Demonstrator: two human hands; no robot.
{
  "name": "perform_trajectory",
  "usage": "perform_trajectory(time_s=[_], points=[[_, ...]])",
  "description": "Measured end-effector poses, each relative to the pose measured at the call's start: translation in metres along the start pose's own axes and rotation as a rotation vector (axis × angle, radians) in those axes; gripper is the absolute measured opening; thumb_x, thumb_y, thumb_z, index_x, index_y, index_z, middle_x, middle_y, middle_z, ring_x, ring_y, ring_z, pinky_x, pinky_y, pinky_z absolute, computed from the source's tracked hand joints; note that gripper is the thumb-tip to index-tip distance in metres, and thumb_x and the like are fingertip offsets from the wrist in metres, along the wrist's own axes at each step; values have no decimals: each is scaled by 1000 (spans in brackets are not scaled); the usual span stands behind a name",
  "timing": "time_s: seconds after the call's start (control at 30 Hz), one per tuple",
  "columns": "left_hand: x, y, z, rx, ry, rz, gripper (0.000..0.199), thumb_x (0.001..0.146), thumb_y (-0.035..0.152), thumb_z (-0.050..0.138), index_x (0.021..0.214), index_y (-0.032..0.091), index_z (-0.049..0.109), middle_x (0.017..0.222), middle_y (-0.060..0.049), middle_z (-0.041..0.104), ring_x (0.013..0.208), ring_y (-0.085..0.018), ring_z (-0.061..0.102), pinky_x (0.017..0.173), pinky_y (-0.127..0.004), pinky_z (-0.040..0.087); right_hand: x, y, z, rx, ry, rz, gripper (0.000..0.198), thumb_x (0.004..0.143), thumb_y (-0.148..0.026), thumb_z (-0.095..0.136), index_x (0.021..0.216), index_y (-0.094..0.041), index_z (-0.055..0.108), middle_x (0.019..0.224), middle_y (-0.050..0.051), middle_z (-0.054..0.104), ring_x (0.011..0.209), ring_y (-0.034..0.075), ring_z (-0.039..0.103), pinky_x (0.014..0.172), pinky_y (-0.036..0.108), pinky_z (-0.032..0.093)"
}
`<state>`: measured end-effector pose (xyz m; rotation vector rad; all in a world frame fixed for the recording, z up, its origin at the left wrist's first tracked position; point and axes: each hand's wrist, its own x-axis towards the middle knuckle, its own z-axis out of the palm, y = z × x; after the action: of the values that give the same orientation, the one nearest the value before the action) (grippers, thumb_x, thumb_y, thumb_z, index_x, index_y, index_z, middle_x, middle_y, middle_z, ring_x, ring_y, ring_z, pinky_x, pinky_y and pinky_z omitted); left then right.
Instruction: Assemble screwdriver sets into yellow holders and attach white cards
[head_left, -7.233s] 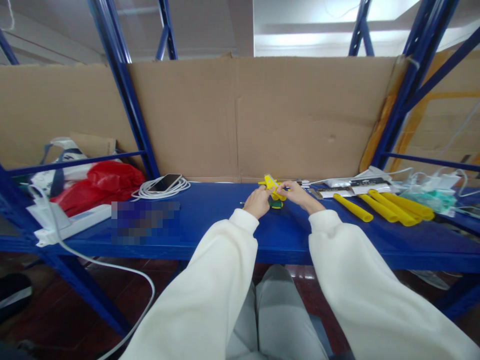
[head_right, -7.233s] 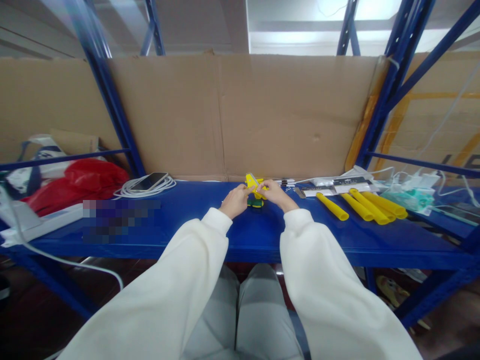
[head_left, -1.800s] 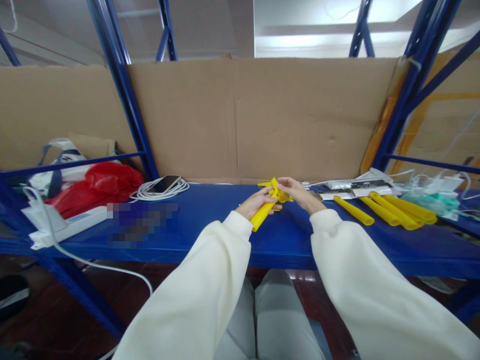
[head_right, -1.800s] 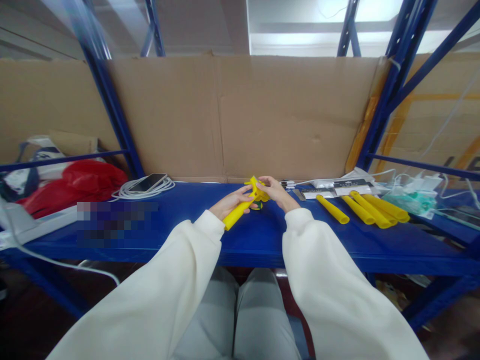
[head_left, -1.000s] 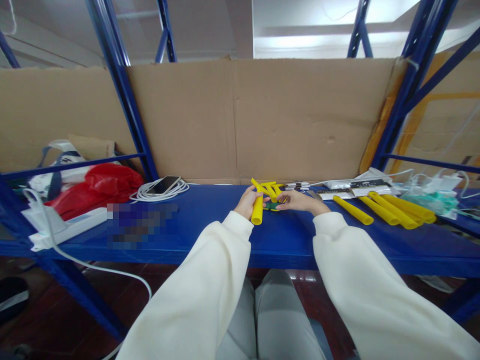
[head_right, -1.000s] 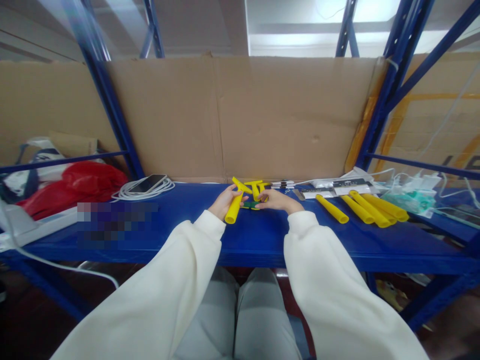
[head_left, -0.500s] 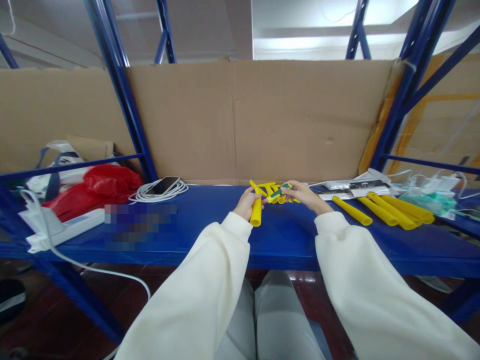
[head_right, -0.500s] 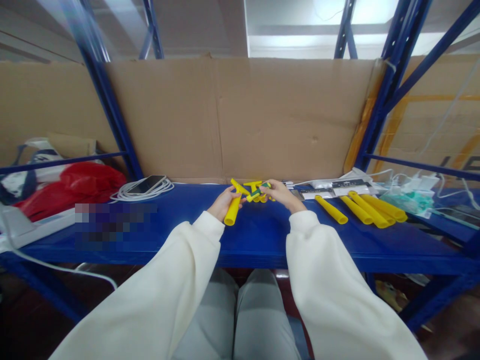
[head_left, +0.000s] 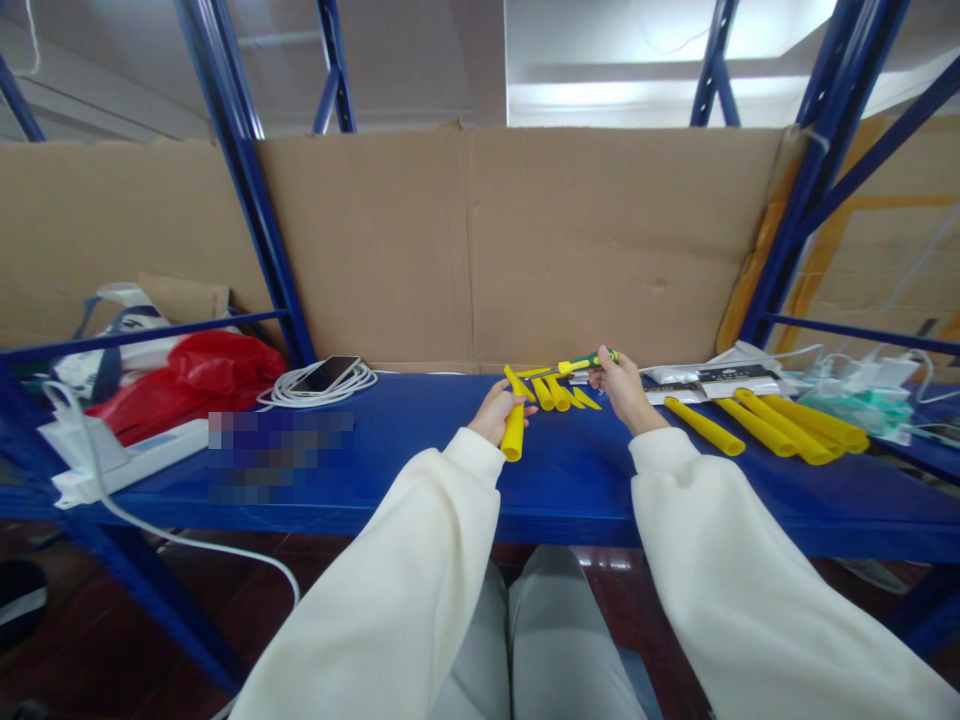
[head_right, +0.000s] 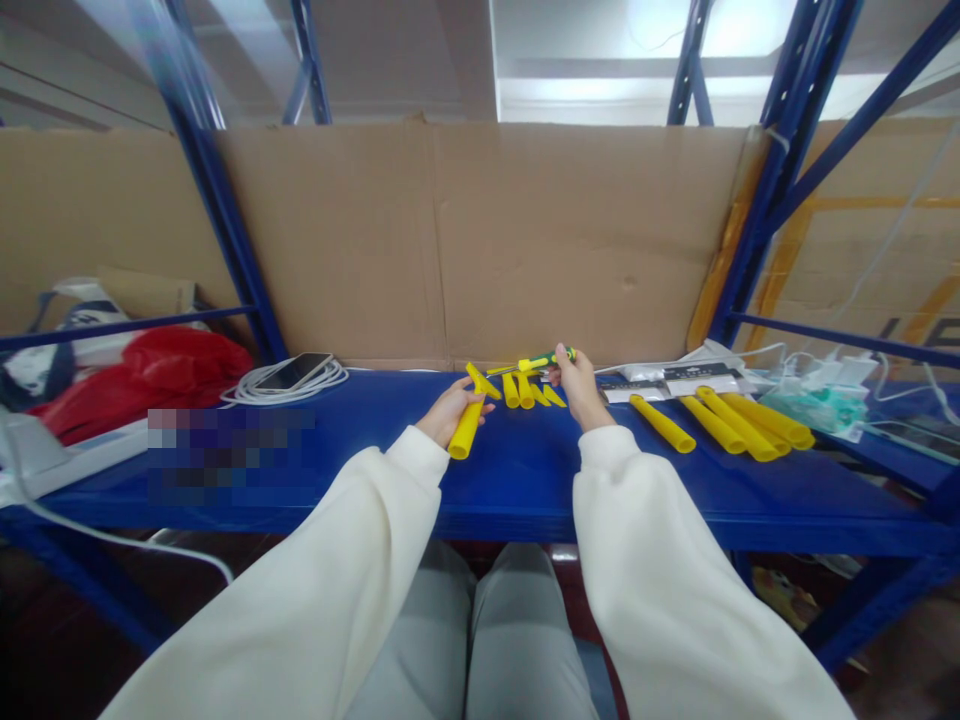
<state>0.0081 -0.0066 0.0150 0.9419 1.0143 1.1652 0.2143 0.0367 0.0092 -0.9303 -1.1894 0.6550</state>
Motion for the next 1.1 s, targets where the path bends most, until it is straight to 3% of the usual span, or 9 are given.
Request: perform_trajectory(time_s=[0.33, 0.83, 1.1], points=[[0, -2, 0, 15, -1, -10, 66, 80, 4, 60, 140, 24, 41, 116, -12, 67, 57, -12, 67, 42, -18, 43, -3, 6, 5, -39, -39, 17, 47, 76, -69, 62, 75, -25, 46, 61, -1, 58, 53, 14, 58, 52, 27, 48], [-9, 4, 4, 86, -1, -27, 64, 82, -1, 49, 141, 22, 39, 123, -14, 64, 52, -9, 63, 40, -19, 43, -4, 6, 5, -20, -34, 37, 48, 72, -68, 66, 75, -24, 47, 60, -3, 57, 52, 12, 57, 51, 26, 46], [-10, 2, 3, 219, 33, -11, 59, 85, 0, 48, 139, 21, 38, 120, -13, 64, 49, -6, 58, 39, -16, 40, -9, -5, 5, 125, -6, 131, 48, 60, -54, 84, 67, -20, 53, 51, -5, 51, 42, 5, 43, 39, 18, 36]])
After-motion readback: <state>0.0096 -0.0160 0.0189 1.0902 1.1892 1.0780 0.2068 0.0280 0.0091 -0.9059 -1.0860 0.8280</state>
